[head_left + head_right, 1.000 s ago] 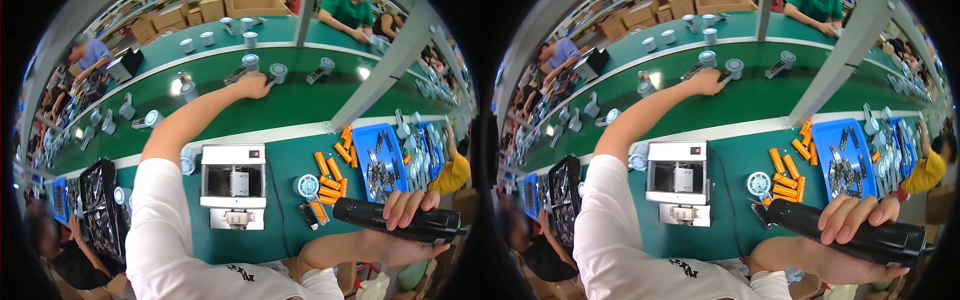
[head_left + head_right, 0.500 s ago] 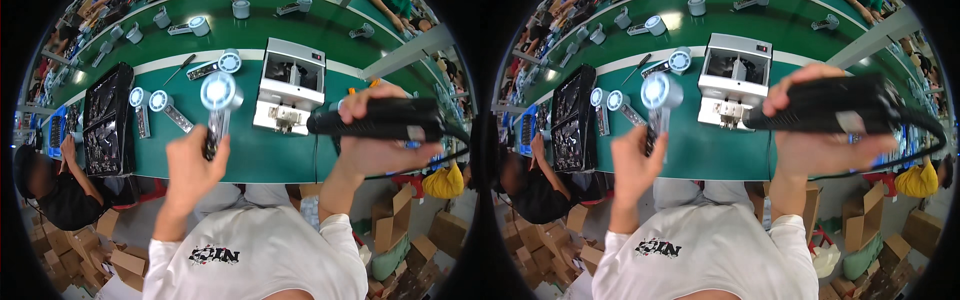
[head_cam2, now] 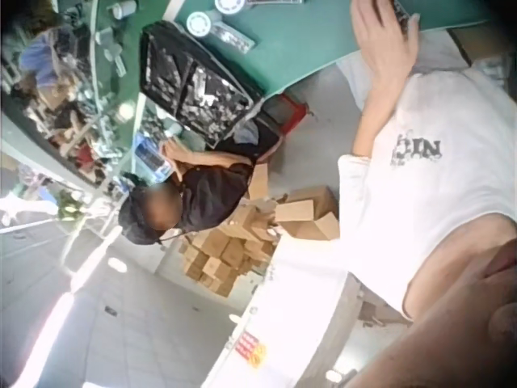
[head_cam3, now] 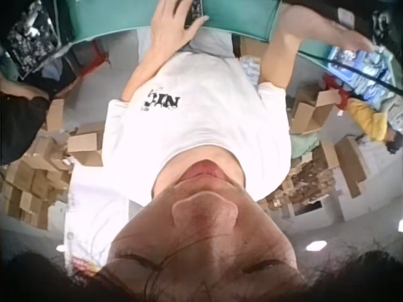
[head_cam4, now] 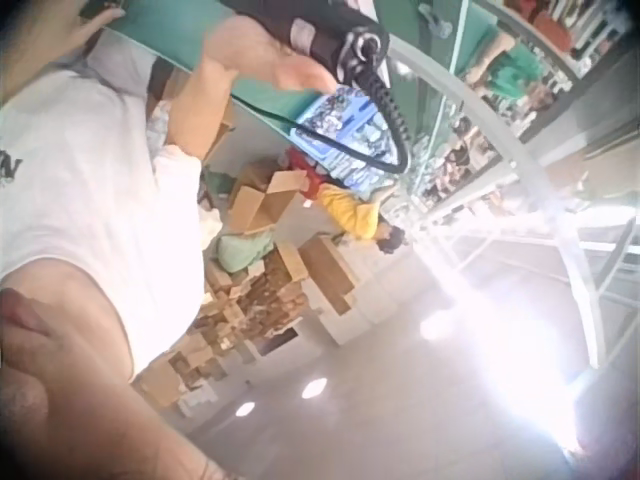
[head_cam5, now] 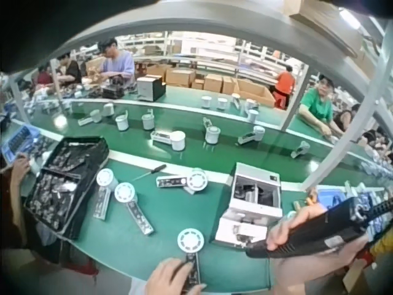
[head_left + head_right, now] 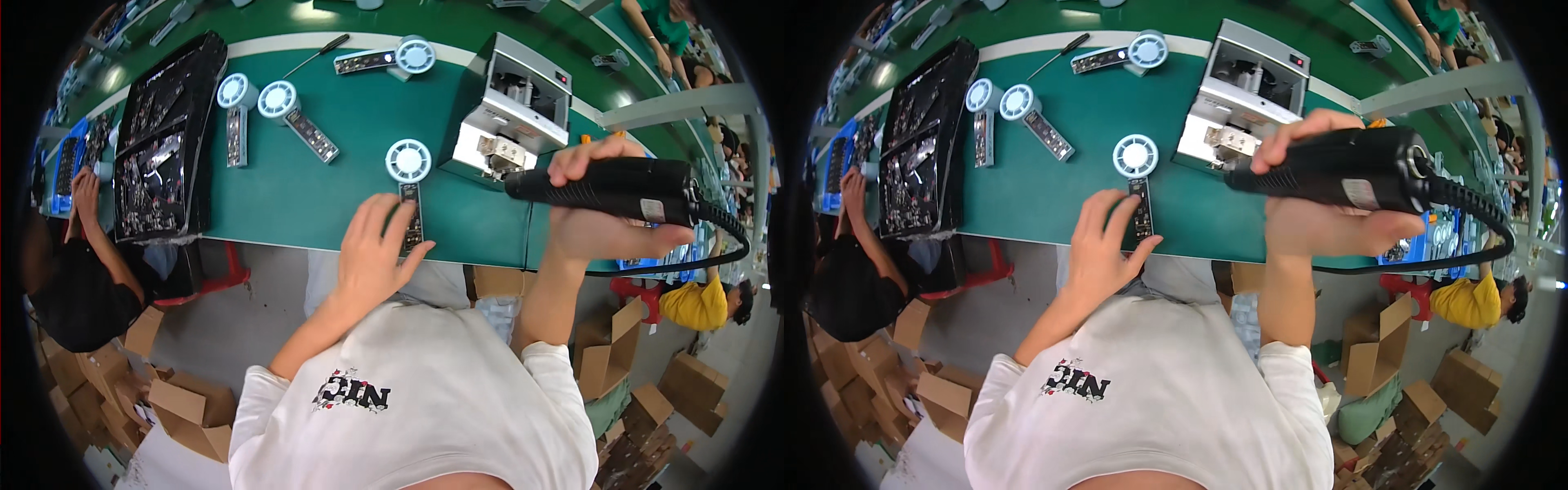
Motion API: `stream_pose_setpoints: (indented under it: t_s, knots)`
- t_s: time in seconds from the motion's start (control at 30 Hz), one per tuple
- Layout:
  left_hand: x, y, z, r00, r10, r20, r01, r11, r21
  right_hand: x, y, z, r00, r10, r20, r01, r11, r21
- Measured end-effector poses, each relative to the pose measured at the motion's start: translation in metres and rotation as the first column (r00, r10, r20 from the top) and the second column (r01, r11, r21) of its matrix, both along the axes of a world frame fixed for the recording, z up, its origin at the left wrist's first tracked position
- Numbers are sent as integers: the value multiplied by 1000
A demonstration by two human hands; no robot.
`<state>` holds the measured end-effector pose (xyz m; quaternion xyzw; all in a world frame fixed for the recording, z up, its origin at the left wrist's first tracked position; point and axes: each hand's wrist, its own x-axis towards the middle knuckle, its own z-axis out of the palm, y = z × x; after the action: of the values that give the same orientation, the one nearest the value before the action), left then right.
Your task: Using an electric screwdriver to attach white fan housings onto circuit boards on an assembly line.
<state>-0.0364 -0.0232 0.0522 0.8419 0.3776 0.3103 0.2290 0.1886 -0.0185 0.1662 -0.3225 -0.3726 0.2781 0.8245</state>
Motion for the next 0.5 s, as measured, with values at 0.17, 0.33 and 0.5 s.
stream_pose_setpoints:
  t_s: [0.17,0.33,0.5]
  knots:
    - [-4,6,-22,988,-153,28,152,987,44,-24,-11,4,996,85,31,-84,996,-22]
    - [-6,7,-44,980,-156,121,144,984,105,-52,4,6,989,138,52,-136,990,-39]
    - [-6,8,-45,981,-154,121,140,983,116,-54,18,-9,967,219,132,-212,975,-61]
